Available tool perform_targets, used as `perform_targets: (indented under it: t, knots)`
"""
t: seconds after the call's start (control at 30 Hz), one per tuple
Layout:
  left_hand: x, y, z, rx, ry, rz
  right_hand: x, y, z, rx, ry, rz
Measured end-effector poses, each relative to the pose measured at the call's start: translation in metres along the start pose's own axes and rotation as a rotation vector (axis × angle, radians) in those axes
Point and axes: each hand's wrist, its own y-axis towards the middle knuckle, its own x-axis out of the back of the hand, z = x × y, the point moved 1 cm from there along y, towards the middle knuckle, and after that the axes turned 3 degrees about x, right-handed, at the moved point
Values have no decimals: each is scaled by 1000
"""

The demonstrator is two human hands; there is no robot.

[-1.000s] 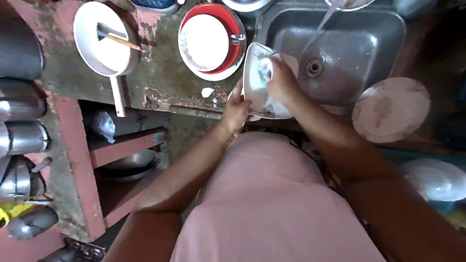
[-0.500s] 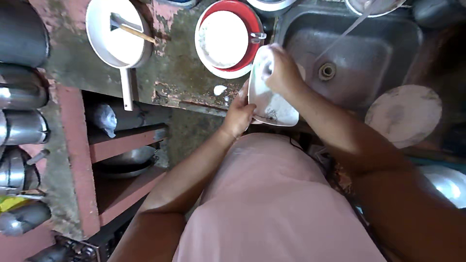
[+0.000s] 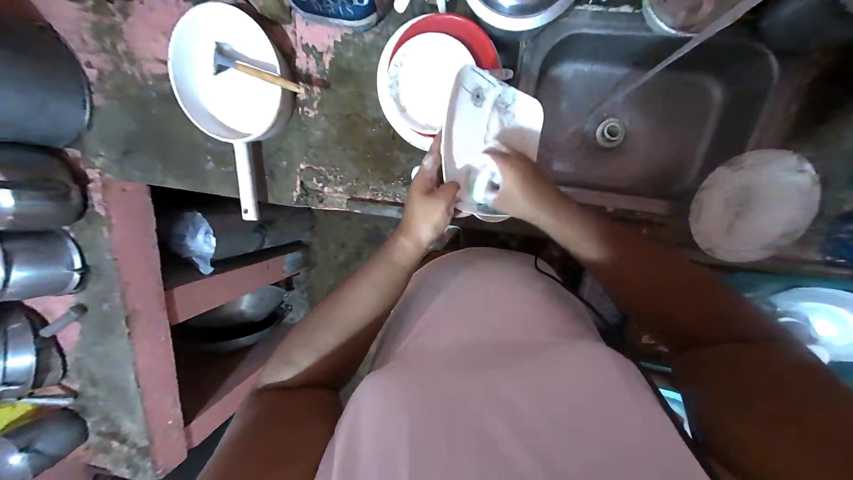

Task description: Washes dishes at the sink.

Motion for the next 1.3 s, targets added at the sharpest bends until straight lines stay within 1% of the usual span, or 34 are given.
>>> perform_targets:
  t: [0.07, 0.1, 0.13, 0.2, 0.23, 0.3, 0.33, 0.4, 0.43, 0.47, 0.53, 0.6, 0.63, 0.67, 0.7, 0.73, 0.77, 0.8, 0.83, 0.87, 0.9, 0.93, 1.0, 1.03, 1.1, 1.17, 1.23, 1.27, 1.3]
  knots:
    - [8, 0, -2, -32, -8, 56, 11, 13, -18, -169, -20, -90]
    - [9, 2, -4, -57, -4, 84, 15, 20, -17, -227, -31, -158]
    - [11, 4, -6, -90, 4, 109, 14, 24, -6, -240, -24, -217]
    - [18, 13, -11, -145, 29, 130, 3, 22, 25, -167, 4, -248]
    - [24, 17, -14, -152, 27, 122, -5, 18, 33, -111, 12, -218]
    - [38, 18, -21, -109, -3, 103, -14, 12, 25, -50, 29, -136]
    - [44, 18, -22, -93, -9, 124, -12, 14, 11, -87, 13, -121]
    - [46, 17, -23, -87, 7, 160, 0, 27, -10, -227, -21, -214]
    - [43, 18, -23, -95, 21, 191, 7, 35, -9, -284, -33, -291]
    - [40, 22, -24, -108, 22, 224, 13, 43, -1, -303, -29, -361]
    - [39, 29, -25, -125, 19, 265, 11, 48, 33, -239, 27, -412]
    - [48, 34, -26, -122, 32, 241, -10, 37, 55, -98, 62, -334]
    - [55, 34, -27, -125, 34, 219, -21, 30, 54, -39, 66, -266]
    - [63, 34, -28, -127, 39, 206, -31, 24, 43, -16, 53, -209]
    - [70, 35, -28, -124, 43, 212, -34, 21, 26, -51, 24, -155]
    - [75, 36, -28, -119, 39, 231, -30, 21, 9, -136, -2, -125]
    - [77, 36, -28, -112, 31, 258, -20, 25, -3, -238, -32, -134]
    - [77, 36, -29, -102, 26, 289, -6, 31, -7, -305, -64, -194]
    - [73, 36, -29, -90, 17, 310, 6, 39, -4, -323, -82, -286]
    - [70, 38, -30, -82, 7, 326, 14, 48, 5, -295, -81, -387]
    - [67, 39, -32, -76, 5, 338, 18, 56, 20, -247, -59, -451]
    - [66, 41, -33, -73, 12, 348, 17, 61, 36, -185, -22, -473]
    - [68, 42, -31, -52, 33, 362, 8, 66, 58, -82, 33, -422]
    - [70, 42, -30, -45, 34, 369, 5, 69, 56, -48, 19, -408]
    - [73, 41, -28, -32, 31, 388, 10, 74, 43, -110, -9, -432]
    - [71, 42, -28, -41, 26, 394, 9, 76, 44, -183, -11, -477]
    - [71, 47, -30, -60, 40, 394, 5, 74, 62, -115, 18, -413]
    - [72, 48, -32, -59, 47, 395, 4, 73, 65, -80, 8, -377]
    - [72, 47, -33, -52, 51, 404, 7, 74, 62, -87, 2, -361]
